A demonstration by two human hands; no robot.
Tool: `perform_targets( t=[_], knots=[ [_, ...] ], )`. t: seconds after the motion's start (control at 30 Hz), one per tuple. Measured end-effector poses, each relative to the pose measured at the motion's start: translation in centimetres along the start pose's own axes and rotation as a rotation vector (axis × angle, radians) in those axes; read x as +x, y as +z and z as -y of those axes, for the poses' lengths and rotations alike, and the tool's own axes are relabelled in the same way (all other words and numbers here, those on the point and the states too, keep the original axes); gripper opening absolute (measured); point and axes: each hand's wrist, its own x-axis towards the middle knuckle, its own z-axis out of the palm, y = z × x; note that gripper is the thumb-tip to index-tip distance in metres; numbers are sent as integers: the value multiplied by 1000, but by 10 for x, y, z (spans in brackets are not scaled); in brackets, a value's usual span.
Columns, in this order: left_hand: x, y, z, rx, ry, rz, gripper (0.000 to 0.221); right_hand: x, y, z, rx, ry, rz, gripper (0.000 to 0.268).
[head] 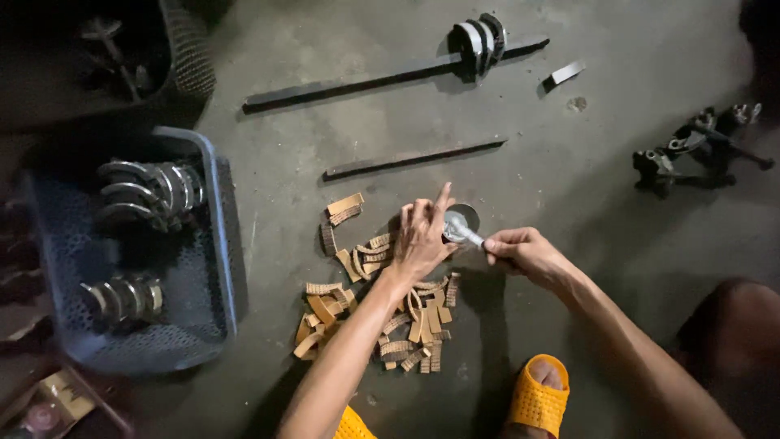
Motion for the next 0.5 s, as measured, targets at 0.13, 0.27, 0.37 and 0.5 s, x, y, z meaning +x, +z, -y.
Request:
perform_targets(
  t=[0.13,0.27,0.37,0.5],
  knots=[
    [-14,-51,4,-123,-90,83,118,-10,1,-11,71,-133,-130,17],
    [-55,-136,49,-89,-268,-191,51,-32,16,1,-163,-293,-315,22],
    [-98,-174,86,68,-349,-187,28,-10,21,-31,-277,-408,-477,17],
    [-139,-154,111,-10,-401,-62,20,-15,33,-37,-528,-599,-621,26]
  ],
)
